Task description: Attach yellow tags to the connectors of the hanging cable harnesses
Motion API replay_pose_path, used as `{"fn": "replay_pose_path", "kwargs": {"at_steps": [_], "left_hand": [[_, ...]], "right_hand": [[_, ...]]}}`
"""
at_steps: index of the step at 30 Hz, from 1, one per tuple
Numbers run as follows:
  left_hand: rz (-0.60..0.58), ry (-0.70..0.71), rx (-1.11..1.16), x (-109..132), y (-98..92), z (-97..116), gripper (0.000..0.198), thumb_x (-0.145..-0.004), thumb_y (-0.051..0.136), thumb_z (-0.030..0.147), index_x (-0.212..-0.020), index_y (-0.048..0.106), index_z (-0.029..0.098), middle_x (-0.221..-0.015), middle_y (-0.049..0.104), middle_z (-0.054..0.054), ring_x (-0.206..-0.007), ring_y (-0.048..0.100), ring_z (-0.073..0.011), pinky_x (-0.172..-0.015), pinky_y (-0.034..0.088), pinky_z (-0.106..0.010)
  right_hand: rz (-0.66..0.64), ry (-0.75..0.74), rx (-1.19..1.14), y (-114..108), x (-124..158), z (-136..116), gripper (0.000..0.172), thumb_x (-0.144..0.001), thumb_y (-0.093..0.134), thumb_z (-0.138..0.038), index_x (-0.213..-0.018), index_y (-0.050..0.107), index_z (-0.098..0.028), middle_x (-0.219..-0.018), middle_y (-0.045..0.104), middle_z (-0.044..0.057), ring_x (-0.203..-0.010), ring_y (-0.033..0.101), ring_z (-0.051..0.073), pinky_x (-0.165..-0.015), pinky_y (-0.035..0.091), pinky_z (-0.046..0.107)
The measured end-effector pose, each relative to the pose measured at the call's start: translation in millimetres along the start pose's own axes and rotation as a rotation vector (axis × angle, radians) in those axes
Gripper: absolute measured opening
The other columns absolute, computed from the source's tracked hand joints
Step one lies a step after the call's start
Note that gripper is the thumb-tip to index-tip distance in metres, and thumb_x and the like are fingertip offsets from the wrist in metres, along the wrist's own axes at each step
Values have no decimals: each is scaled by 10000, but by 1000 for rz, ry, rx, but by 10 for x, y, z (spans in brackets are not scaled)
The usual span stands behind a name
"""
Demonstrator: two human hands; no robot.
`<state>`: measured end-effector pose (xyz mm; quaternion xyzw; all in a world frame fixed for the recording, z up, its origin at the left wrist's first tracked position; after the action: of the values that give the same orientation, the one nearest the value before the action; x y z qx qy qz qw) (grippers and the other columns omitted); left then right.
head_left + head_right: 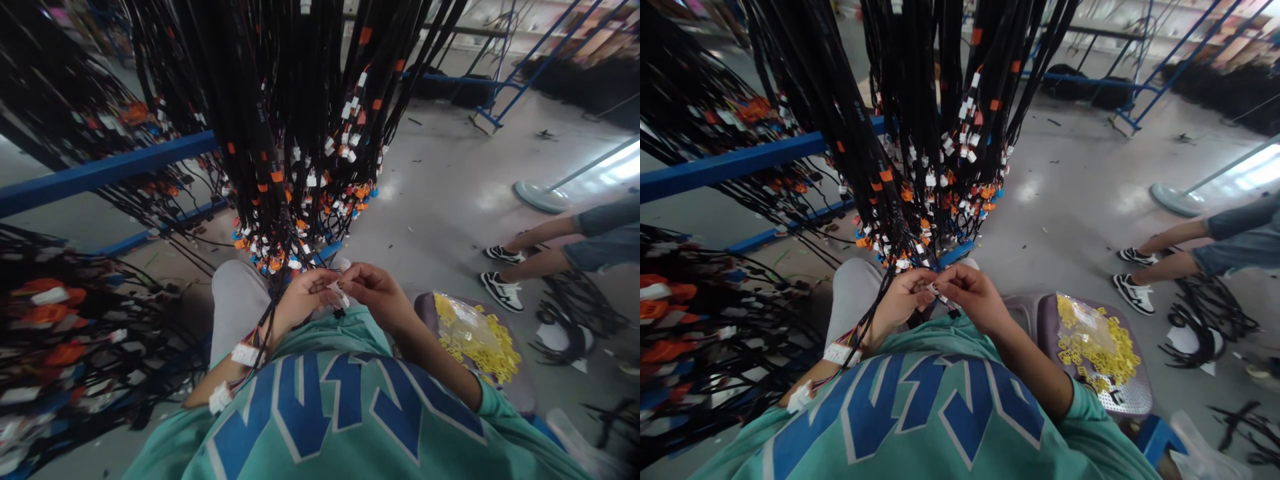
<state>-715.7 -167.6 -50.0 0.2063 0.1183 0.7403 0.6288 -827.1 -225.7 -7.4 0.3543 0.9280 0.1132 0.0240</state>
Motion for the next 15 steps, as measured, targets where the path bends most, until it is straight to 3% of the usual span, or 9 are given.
{"fn": "replay_pose_path", "kwargs": {"at_steps": [4,10,15], "left_hand": [[-8,22,-30,6,3,24,430,-510,825,351,-802,612,119,-636,619,13,-449,504,-54,-365,308,-134],[-17,50,-157,60,70,96,360,-545,802,341,-761,622,115,-612,595,20,-424,452,-44,-412,329,-171],[-22,88,-268,96,86,102,357,-567,788,371,-777,647,118,-676,621,-9,-558,533,-86,-543,420,-206]], "right_hand": [[14,67,-83,-8,7,47,202,-669,728,-336,-704,610,-176,-577,529,-36,-506,418,65,-463,302,196],[-37,317,-298,-6,57,158,279,-629,750,-296,-828,593,-179,-529,425,-82,-377,243,15,-352,127,184],[-22,395,-302,-45,115,210,341,-572,790,-335,-799,611,-154,-594,525,-31,-410,331,23,-357,160,180]]}}
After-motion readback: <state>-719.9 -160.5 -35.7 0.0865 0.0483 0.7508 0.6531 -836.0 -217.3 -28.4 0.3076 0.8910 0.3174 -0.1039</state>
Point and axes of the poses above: each hand's wrist, its own x-axis away from the middle knuckle, its own y-axis out of the palm, z = x × y, the point moved 4 cm from there along -x, towards the middle knuckle
